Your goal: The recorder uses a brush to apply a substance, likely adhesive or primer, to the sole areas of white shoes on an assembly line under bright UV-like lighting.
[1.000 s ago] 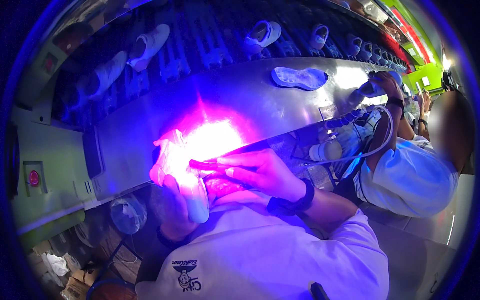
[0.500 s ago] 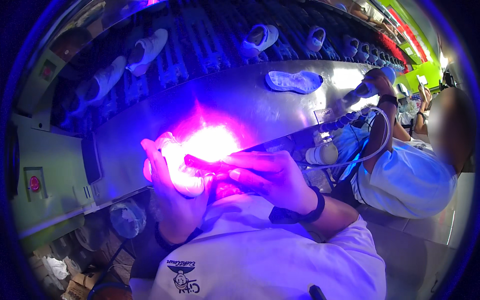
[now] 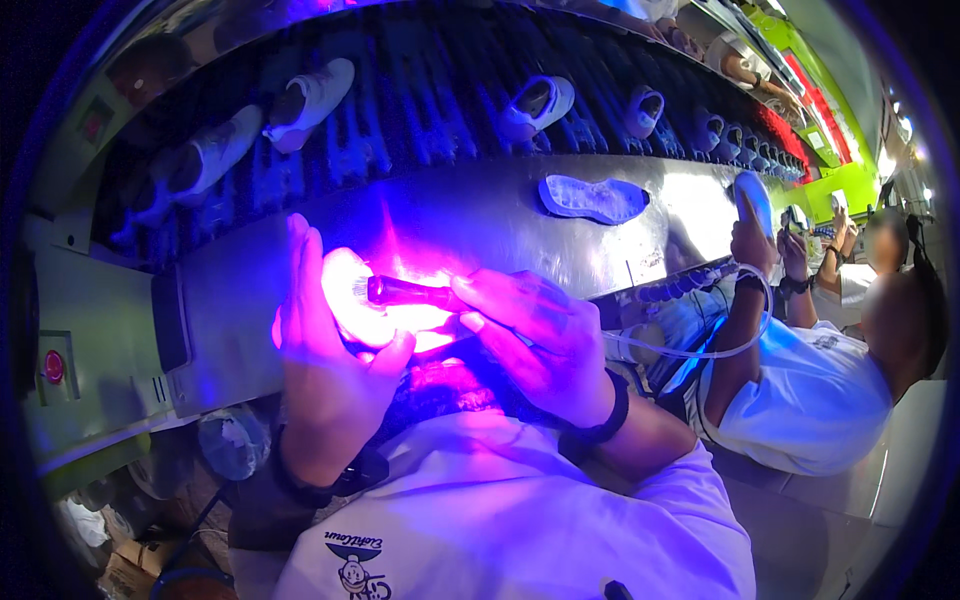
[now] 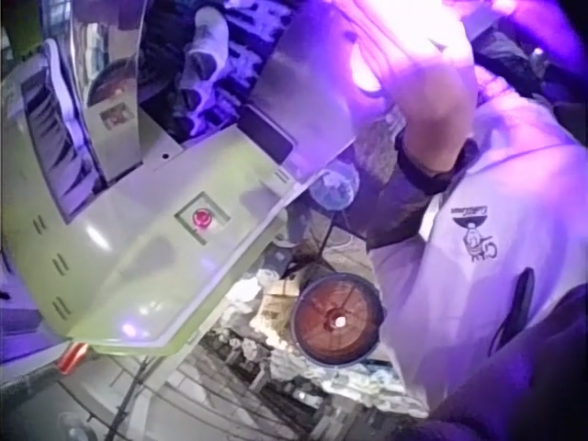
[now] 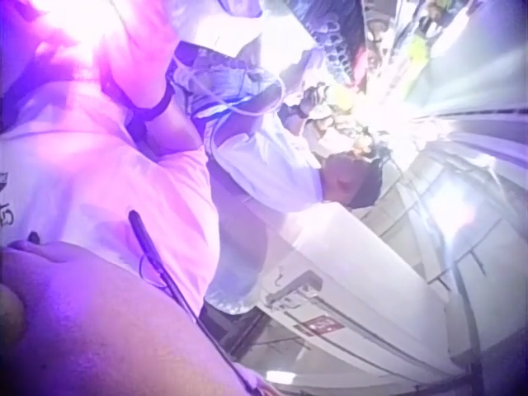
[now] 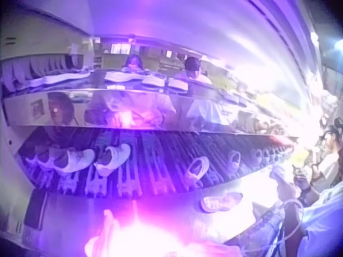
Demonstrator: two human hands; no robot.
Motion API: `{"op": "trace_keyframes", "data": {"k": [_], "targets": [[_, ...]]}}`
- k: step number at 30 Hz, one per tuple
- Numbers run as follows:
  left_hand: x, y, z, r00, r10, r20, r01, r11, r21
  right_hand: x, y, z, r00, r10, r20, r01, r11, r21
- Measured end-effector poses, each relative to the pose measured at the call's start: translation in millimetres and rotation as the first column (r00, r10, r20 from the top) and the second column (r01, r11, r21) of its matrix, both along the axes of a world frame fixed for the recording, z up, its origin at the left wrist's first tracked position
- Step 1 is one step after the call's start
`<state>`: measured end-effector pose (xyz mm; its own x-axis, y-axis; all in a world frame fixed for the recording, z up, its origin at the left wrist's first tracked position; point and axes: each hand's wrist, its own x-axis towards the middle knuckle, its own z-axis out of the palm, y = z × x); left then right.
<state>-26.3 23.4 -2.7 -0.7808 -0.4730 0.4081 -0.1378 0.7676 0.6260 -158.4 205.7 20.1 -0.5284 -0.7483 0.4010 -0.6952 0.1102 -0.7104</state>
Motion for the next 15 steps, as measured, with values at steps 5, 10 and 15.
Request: {"op": "trace_keyframes", "data": {"k": [5, 10, 15], "targets": [[-4, -21, 4, 0.999, -0.016, -0.042, 0.018, 0.999, 0.045, -10, -17, -17, 0.995, 0.072, -0.076, -0.075, 0.996, -0.049], [5, -33, 10, 0.994, -0.051, 0.098, 0.006, 0.912, 0.409, -1, -34, -47, 0.983, 0.036, 0.180, -0.017, 0.994, -0.107], [17, -71, 1, 0.991, -0.086, 0.098, 0.102, 0.980, -0.172, 8, -36, -88, 0.967, -0.020, 0.255, 0.045, 0.994, -0.095]]}}
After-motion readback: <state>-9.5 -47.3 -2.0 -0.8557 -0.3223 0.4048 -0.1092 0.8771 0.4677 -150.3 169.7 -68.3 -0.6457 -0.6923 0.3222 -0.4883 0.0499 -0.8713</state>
